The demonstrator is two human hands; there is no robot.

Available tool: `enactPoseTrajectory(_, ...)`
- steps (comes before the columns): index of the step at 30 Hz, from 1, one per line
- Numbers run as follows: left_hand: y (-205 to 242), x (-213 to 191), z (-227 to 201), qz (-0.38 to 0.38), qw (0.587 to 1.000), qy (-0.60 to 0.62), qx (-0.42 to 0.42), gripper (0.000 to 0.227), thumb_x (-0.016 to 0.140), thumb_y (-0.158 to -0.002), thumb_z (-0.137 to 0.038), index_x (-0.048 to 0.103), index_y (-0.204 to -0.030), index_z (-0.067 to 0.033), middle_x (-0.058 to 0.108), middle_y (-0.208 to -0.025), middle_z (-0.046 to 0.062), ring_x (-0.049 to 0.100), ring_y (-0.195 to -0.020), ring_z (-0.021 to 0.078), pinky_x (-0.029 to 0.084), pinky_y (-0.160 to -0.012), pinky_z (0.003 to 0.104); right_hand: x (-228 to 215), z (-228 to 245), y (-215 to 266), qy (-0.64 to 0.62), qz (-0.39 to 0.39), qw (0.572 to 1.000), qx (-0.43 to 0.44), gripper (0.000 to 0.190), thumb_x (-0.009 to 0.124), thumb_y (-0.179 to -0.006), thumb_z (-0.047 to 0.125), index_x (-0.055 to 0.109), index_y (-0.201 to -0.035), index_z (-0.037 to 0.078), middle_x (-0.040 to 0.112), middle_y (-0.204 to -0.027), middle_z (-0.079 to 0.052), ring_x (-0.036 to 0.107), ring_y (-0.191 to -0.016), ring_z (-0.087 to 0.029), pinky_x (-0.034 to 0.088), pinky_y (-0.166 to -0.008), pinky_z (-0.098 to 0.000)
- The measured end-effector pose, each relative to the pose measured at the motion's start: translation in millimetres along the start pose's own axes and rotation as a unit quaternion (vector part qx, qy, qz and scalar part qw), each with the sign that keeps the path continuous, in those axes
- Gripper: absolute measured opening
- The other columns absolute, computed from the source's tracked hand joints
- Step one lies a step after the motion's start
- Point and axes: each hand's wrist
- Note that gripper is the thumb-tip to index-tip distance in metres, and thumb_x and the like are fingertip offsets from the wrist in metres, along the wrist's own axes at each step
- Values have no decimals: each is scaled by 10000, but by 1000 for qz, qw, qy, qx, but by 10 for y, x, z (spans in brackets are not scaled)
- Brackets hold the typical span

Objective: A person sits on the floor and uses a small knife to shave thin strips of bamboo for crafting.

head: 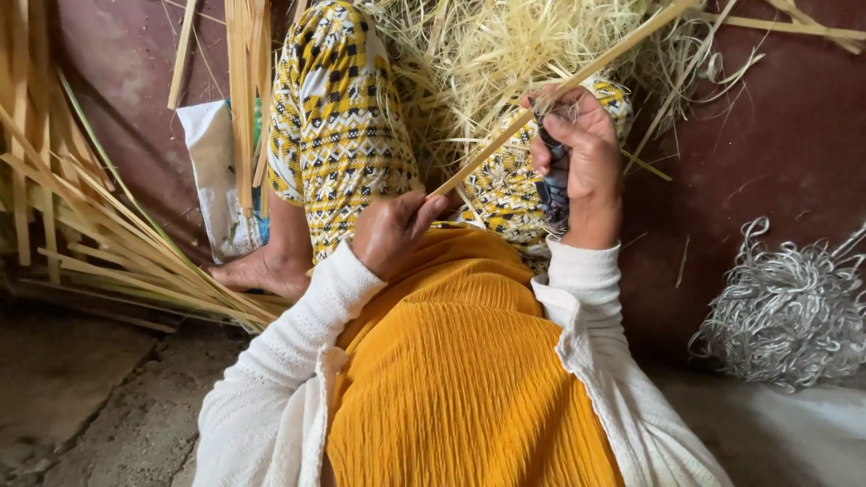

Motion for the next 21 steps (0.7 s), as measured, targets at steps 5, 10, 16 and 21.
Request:
enactPoseTrajectory(5, 203, -24, 120, 18, 999, -23, -43, 443, 576, -991, -317, 621, -619, -81, 516, -430, -1, 368, -296, 120, 325, -308, 293, -253, 184, -141, 69, -44, 996, -44, 166, 575, -976, -11, 657, -1112, 40, 705, -1130, -153, 536, -512, -99, 466, -451, -215)
enactPoseTrajectory(10, 335, -103, 164, 5, 998, -49, -45, 416, 589, -981, -314, 642, -653, -64, 501, -431, 29, 362, -309, 156, 309, -325, 326, -546, 426, -288, 87, -68, 994, -28, 246, 548, -974, -10, 652, -1185, 62, 702, -1147, -134, 505, -503, -72, 429, -436, -208)
enactPoseTrajectory(16, 443, -325, 326, 47, 985, -22, -167, 340, 500, -997, -367, 609, -876, -67, 617, -626, 88, 540, -478, 252, 431, -478, 393, -1772, 952, -391, 107, -201, 968, -102, 278, 558, -999, 68, 643, -1253, 142, 726, -1210, 4, 513, -604, -21, 403, -528, -175)
enactPoseTrajectory(21, -188, -109, 159, 17, 988, 95, -117, 253, 469, -1027, -244, 589, -891, -68, 556, -634, 15, 492, -474, 128, 423, -422, 281, -185, 373, -132, 163, -117, 974, -109, 389, 537, -1003, 41, 612, -1351, 198, 697, -1178, -106, 427, -507, -23, 358, -420, -189)
Point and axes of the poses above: each hand's wrist, its own y-axis away from the middle knuckle, its own x-axis out of the palm, z = x × y
